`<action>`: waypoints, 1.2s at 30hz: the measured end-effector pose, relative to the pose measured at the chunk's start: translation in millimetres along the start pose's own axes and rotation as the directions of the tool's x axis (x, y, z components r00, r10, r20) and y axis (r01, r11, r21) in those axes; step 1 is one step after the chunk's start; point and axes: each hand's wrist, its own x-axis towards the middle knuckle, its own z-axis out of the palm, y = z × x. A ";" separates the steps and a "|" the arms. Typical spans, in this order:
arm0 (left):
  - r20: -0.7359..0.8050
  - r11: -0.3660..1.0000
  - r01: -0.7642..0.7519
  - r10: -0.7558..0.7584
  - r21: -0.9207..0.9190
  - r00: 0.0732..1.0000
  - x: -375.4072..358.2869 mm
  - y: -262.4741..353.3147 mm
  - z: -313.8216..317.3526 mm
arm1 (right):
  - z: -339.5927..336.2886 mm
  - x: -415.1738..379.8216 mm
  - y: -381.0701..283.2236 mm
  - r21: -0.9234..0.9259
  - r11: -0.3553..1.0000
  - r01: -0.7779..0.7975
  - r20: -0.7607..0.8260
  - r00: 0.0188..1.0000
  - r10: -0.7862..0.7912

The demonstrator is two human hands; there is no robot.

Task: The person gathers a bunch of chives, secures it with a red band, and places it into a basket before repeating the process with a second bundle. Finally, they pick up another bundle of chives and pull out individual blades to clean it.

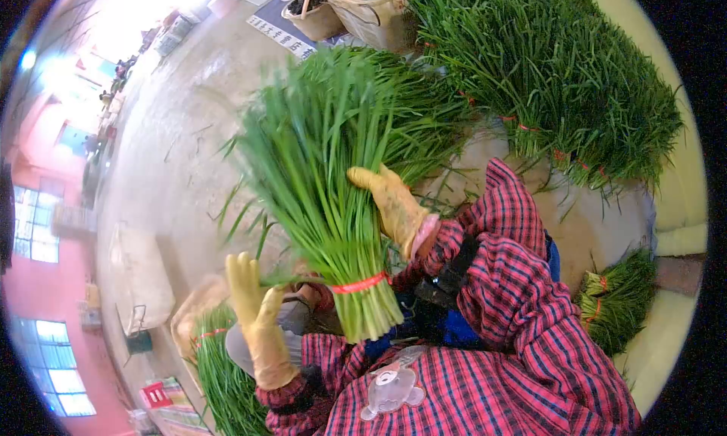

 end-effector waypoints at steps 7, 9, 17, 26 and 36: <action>-0.060 0.908 -0.082 0.117 0.411 0.991 -33.0 7.9 -37.3 | -9.8 9.9 -13.0 0.324 0.945 -0.045 -0.109 0.990 0.085; 0.169 0.896 0.036 -0.122 0.443 0.978 -42.0 -7.6 -26.3 | -20.8 15.7 -2.9 0.400 0.915 -0.049 -0.065 0.995 0.081; 0.555 0.503 0.434 0.113 -0.747 0.824 -18.4 -78.6 4.0 | 6.3 -15.4 24.1 0.534 0.809 -0.245 0.188 0.967 0.170; 0.003 0.631 -0.652 0.718 0.422 0.696 22.8 -0.4 41.8 | 32.3 -48.9 53.2 0.405 0.824 -0.396 0.464 0.866 0.188; -0.116 0.746 -0.337 0.334 -0.575 0.935 33.4 35.7 -46.6 | 39.1 -88.0 -51.5 -0.366 0.878 -0.309 0.777 0.417 0.471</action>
